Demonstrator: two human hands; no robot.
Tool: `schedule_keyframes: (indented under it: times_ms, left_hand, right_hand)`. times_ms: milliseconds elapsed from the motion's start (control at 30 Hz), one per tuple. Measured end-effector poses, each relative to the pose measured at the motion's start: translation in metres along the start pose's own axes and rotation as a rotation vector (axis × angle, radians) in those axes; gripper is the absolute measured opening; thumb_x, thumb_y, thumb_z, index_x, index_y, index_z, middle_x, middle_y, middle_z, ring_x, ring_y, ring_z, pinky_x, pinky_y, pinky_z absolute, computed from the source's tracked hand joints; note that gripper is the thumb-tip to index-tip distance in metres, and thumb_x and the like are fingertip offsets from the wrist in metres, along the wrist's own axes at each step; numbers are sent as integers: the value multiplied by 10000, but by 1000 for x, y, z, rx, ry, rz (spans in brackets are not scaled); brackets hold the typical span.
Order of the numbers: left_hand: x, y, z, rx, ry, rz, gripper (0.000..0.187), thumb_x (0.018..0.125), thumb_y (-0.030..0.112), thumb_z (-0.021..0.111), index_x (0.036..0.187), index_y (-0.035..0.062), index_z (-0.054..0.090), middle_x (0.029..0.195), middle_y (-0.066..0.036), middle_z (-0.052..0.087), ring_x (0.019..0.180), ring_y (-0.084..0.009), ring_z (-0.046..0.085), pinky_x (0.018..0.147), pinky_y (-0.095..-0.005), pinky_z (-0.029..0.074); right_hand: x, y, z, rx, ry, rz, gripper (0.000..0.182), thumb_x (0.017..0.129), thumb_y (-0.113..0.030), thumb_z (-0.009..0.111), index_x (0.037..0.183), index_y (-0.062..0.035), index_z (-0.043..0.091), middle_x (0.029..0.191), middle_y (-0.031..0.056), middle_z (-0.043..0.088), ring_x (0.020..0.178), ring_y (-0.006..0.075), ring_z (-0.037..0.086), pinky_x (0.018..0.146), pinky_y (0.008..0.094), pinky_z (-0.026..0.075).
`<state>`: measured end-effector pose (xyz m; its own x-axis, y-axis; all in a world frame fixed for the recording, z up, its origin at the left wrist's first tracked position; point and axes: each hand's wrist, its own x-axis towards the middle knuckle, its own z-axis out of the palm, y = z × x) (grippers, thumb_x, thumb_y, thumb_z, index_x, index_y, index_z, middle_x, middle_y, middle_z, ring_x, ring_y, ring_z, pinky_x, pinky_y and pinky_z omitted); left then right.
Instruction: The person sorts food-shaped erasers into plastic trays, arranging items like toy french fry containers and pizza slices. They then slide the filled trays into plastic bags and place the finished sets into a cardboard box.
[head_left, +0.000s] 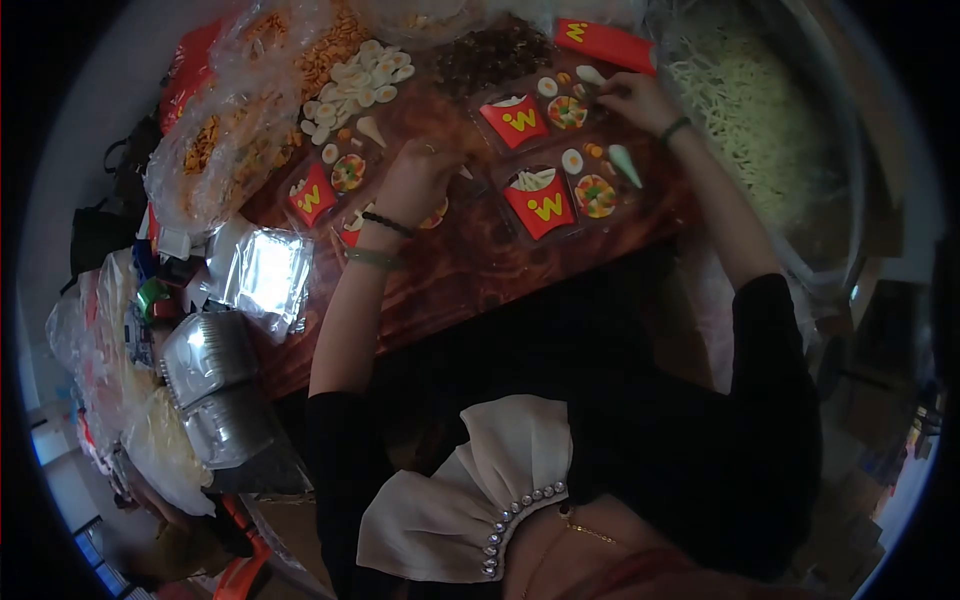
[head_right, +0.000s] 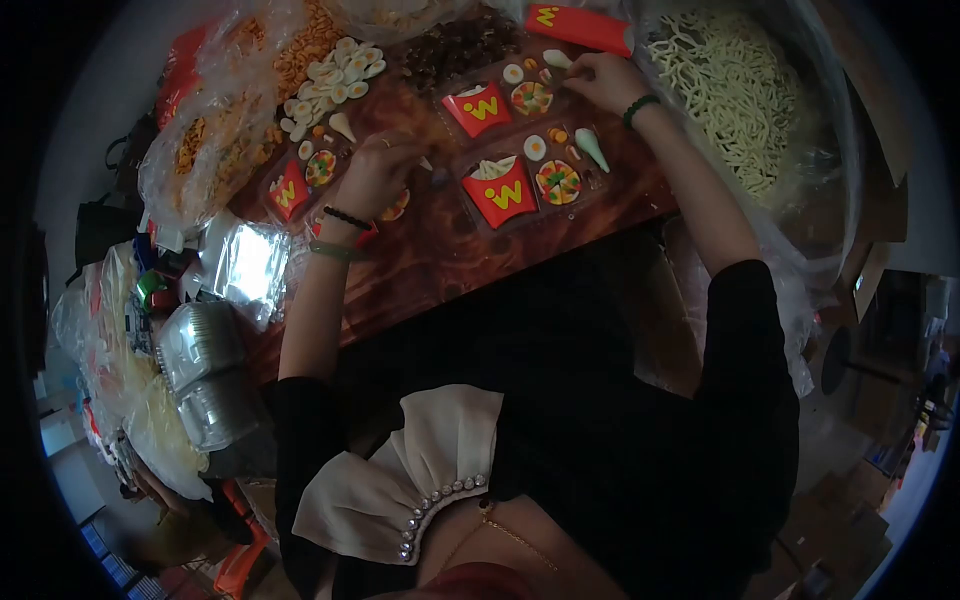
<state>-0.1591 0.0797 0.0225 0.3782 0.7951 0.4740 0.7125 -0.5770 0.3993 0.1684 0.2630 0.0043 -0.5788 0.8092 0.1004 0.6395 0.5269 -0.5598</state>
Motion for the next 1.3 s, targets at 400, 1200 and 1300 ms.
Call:
schedule_keyframes:
  times_ms: [400, 1200, 1300]
  left_hand:
    - [3, 11, 6, 275, 14, -122, 139, 710, 94, 642, 846, 109, 664, 768, -52, 628, 806, -232, 583, 782, -377, 410]
    - [-20, 131, 35, -126, 347, -216, 293, 721, 52, 684, 1009, 80, 638, 1026, -100, 607, 993, -274, 555, 825, -367, 455]
    - [-40, 131, 12, -200, 438, -322, 283, 756, 79, 680, 1034, 80, 629, 1032, -101, 614, 984, -269, 576, 809, -346, 480]
  right_hand:
    - [17, 17, 2, 25, 261, 4, 254, 771, -266, 699, 886, -45, 648, 828, 102, 664, 760, 212, 645, 682, 317, 507]
    - [-100, 0, 9, 286, 173, -13, 197, 755, -117, 719, 902, -42, 614, 884, 49, 583, 791, 134, 561, 707, 252, 461]
    - [-91, 4, 10, 189, 64, -9, 195, 770, -107, 705, 904, -22, 592, 874, 38, 562, 794, 131, 552, 704, 257, 452]
